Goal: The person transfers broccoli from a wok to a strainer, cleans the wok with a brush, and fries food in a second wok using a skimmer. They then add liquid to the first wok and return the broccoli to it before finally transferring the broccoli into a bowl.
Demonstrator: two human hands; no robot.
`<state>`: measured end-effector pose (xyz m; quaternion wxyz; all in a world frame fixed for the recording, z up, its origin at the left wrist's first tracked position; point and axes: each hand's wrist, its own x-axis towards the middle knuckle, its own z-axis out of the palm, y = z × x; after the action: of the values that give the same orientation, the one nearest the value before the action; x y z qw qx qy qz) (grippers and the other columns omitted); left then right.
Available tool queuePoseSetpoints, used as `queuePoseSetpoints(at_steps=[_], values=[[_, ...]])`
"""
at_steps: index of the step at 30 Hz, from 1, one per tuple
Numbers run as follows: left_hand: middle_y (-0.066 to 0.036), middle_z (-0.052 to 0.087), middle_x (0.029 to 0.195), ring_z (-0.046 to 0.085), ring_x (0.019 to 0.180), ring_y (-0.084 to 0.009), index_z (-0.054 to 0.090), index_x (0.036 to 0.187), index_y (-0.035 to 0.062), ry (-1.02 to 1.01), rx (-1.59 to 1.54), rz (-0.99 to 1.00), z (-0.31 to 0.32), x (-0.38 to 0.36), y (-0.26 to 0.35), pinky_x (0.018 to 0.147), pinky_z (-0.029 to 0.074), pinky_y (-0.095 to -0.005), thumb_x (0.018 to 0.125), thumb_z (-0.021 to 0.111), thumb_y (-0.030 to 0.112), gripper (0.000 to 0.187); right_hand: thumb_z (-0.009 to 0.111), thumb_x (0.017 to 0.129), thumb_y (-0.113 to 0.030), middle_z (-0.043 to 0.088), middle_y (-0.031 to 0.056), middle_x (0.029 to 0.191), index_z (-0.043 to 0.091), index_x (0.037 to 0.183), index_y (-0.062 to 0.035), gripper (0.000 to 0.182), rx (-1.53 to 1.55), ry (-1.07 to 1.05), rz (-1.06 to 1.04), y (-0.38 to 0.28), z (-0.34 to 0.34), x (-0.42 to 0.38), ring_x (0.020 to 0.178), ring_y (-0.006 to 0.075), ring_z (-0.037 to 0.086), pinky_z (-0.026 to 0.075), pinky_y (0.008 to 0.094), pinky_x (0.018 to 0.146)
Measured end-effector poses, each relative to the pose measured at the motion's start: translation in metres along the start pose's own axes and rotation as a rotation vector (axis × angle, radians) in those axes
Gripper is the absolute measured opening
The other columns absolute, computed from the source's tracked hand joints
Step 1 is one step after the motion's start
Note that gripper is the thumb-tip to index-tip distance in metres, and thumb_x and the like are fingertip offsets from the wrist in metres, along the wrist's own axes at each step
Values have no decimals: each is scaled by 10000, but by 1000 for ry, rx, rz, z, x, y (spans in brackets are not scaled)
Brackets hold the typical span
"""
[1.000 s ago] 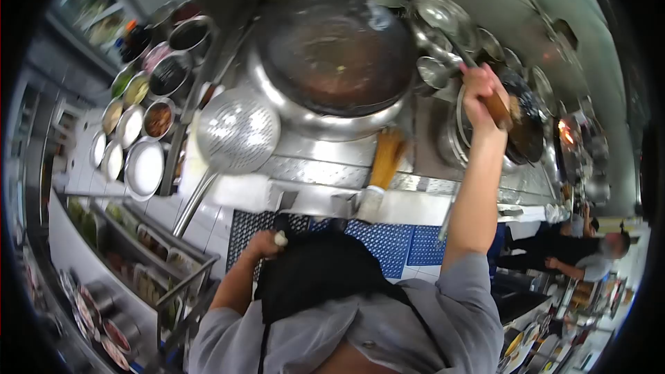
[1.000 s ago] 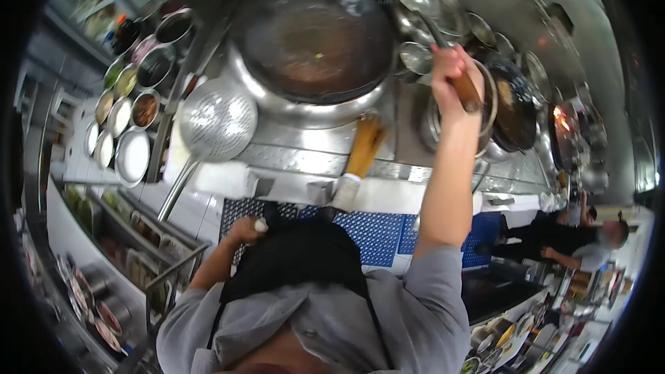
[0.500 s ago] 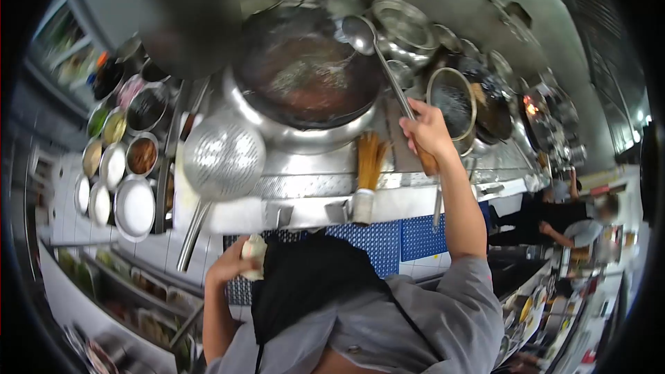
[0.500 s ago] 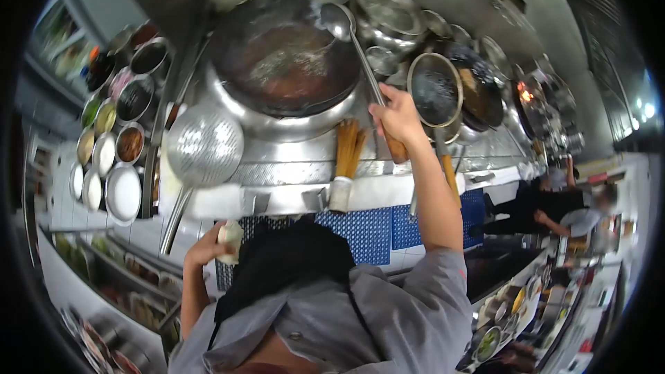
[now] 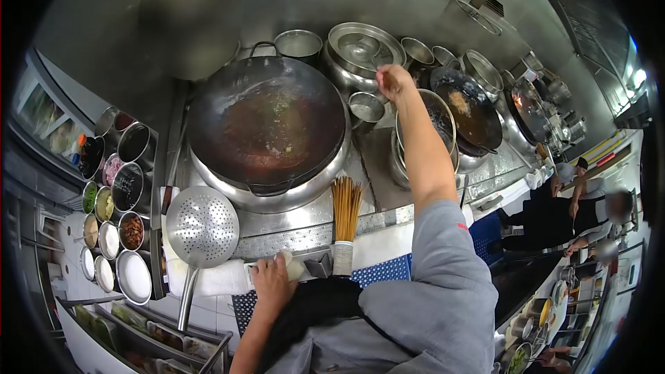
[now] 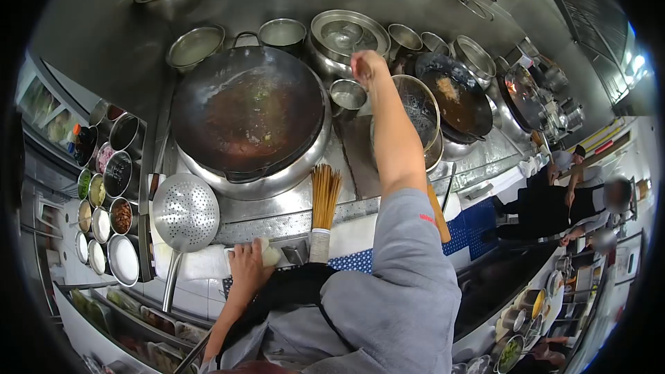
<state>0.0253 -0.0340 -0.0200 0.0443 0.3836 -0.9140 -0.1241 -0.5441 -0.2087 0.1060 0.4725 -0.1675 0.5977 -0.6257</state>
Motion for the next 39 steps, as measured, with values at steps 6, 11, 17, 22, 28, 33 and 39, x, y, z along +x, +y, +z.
queuePoseSetpoints(at_steps=[6,11,17,22,28,33,39], values=[[-193,540,1164,503,1037,-362,480,1328,-2,24,-89,48,-17,0,5,862,427,-463,629,817,353,854,585,845,-18,530,54,645,453,754,-21,160,795,-145,-11,-11,29,-59,513,156,565,490,198,438],[-238,398,1402,404,1238,-446,485,1315,-17,320,-269,253,-57,46,2,1023,367,-533,681,786,246,749,529,939,-88,531,56,727,383,1124,151,336,858,-322,44,-8,73,-166,558,126,576,502,215,468],[-202,542,1264,494,1195,-347,538,1267,-29,407,-36,347,-82,115,-3,1019,372,-496,754,726,220,601,532,942,-77,567,66,757,364,1207,119,369,1025,-370,284,62,109,-267,546,124,570,498,222,450],[-147,626,1036,564,977,-301,629,1112,7,352,-96,264,-84,142,-11,881,422,-433,808,673,177,351,590,901,-83,557,13,636,551,945,1,103,200,-141,263,109,111,-298,463,75,527,443,193,386],[-237,470,1259,443,1156,-415,549,1254,-24,377,-234,331,-69,78,0,1015,350,-526,732,720,223,602,648,816,-42,616,85,645,493,1365,39,576,-689,23,-166,79,82,-287,448,151,569,462,318,445],[-239,550,1176,519,1073,-377,523,1270,-49,45,-33,259,-11,25,-6,937,371,-514,631,793,417,836,632,741,-116,680,212,769,649,1101,25,387,-1003,361,-305,25,60,-187,697,308,708,545,400,661],[-210,567,1142,546,1015,-344,480,1314,-29,-116,41,174,0,19,3,886,399,-457,581,832,367,904,651,706,-119,692,179,724,688,842,41,213,-1126,688,-437,32,-3,-11,644,260,705,542,356,630]])
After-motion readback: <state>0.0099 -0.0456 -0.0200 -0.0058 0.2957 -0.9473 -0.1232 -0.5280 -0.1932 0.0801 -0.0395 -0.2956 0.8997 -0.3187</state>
